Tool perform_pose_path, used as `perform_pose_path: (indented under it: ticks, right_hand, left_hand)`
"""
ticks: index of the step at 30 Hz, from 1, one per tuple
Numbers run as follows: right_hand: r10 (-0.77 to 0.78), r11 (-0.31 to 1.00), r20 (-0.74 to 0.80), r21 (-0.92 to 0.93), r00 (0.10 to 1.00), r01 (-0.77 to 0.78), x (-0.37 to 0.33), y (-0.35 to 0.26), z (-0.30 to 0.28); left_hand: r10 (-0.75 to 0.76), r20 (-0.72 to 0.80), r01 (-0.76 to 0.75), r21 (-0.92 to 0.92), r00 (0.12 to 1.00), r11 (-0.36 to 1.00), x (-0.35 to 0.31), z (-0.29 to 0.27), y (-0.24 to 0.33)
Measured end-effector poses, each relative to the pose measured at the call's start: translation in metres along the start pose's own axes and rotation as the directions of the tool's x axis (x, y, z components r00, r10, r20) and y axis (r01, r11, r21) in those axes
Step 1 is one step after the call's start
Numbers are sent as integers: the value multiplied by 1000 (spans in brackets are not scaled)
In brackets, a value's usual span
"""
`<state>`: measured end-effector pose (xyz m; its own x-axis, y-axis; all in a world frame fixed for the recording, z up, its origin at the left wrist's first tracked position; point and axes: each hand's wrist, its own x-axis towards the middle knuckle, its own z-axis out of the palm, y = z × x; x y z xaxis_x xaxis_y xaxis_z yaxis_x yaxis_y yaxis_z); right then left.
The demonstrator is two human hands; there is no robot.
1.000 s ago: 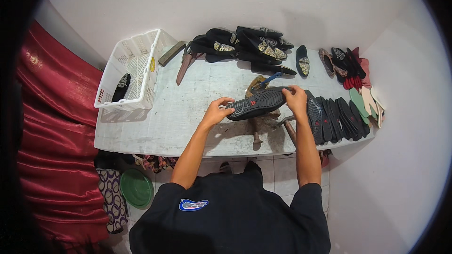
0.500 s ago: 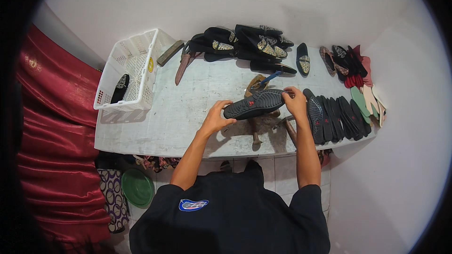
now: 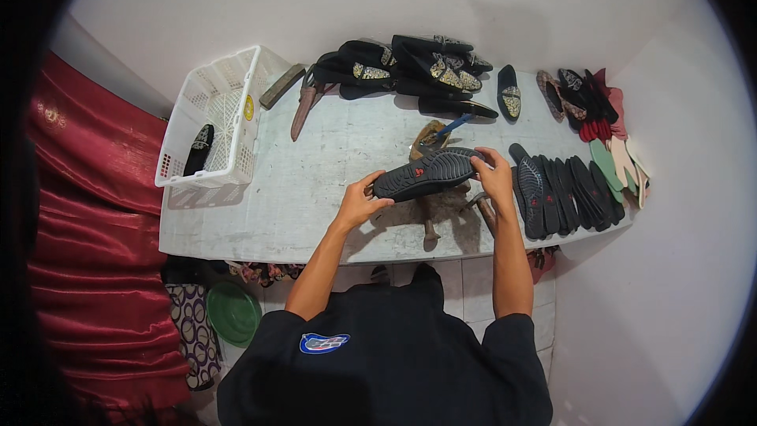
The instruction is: Apply adhesive to the outsole of a shoe and then hammer it onto the upper.
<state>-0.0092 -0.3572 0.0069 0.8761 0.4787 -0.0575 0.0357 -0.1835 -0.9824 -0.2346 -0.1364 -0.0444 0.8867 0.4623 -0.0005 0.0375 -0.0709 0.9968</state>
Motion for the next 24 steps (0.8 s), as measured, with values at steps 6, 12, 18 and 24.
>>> perform_pose_path:
  ticks: [6,12,18,24]
  right_hand:
    - [72,970,68,226,995,-86,1,7,-4]
    - [301,874,78,377,950,-308,-2,-5,2]
    - [333,888,70,311,940,-338,1,-8,-2]
    - [278,932,70,221,958,-286,4,-6,-1]
  left_hand:
    - [-15,20,15,23,1000,1000,2,1,-6]
    - [1,37,0,-25,999,1000,2,0,-13]
    - [-21,77,25,-44,997,999,3,3,-14]
    - [-16,81,1,181,997,984,7,-5,-2]
